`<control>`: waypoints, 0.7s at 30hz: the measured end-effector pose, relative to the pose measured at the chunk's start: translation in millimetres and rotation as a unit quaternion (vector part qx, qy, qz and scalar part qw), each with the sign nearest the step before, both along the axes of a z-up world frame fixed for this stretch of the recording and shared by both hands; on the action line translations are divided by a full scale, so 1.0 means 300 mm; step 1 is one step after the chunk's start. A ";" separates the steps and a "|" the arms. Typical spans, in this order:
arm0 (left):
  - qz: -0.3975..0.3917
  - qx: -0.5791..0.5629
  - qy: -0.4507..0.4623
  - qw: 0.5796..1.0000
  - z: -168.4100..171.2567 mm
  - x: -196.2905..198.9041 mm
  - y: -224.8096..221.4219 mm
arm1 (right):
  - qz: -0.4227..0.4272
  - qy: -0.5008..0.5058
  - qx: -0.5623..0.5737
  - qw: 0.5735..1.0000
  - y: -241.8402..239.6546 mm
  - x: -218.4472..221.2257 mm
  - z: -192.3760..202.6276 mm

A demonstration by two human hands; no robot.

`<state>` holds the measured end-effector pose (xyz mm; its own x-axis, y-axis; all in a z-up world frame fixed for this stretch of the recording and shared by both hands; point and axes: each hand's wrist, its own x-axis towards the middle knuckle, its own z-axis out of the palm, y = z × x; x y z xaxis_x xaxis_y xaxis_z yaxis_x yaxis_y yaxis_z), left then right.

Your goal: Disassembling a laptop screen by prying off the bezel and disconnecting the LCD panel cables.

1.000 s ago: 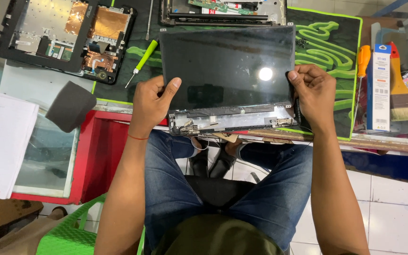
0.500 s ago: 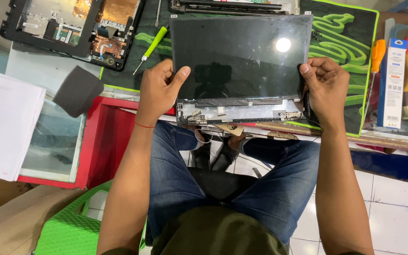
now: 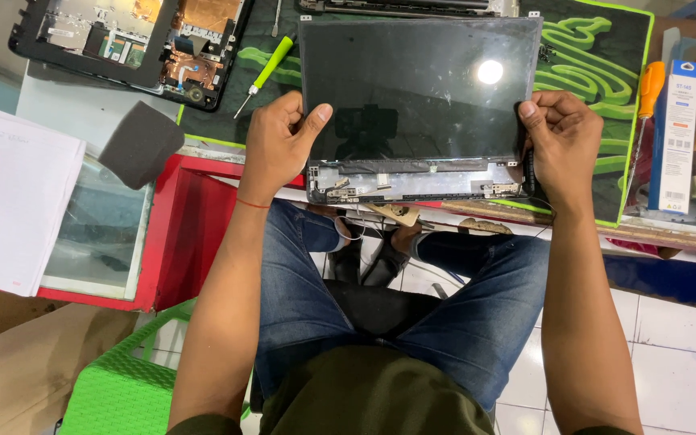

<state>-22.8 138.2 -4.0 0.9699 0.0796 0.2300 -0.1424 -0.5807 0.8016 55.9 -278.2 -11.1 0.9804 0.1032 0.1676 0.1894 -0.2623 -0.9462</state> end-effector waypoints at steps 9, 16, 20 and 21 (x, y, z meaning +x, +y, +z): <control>-0.050 -0.097 -0.067 0.992 0.128 -0.080 0.006 | -0.016 -0.096 0.022 0.995 -0.061 -0.061 0.002; -0.123 -0.327 0.003 0.937 0.152 -0.291 -0.017 | 0.060 -0.112 0.105 0.986 -0.178 -0.288 0.052; -0.082 -0.425 -0.002 0.901 0.038 -0.385 -0.078 | -0.074 0.010 0.099 0.992 -0.244 -0.406 -0.075; -0.081 -0.426 0.000 0.901 0.039 -0.402 -0.098 | -0.073 0.012 0.098 0.992 -0.226 -0.424 -0.057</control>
<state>-143.4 108.8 7.6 0.9846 0.0852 0.1524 -0.1702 0.2740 0.9465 -71.1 -346.1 -28.3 0.9866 -0.0726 0.1464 0.1392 -0.0961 -0.9856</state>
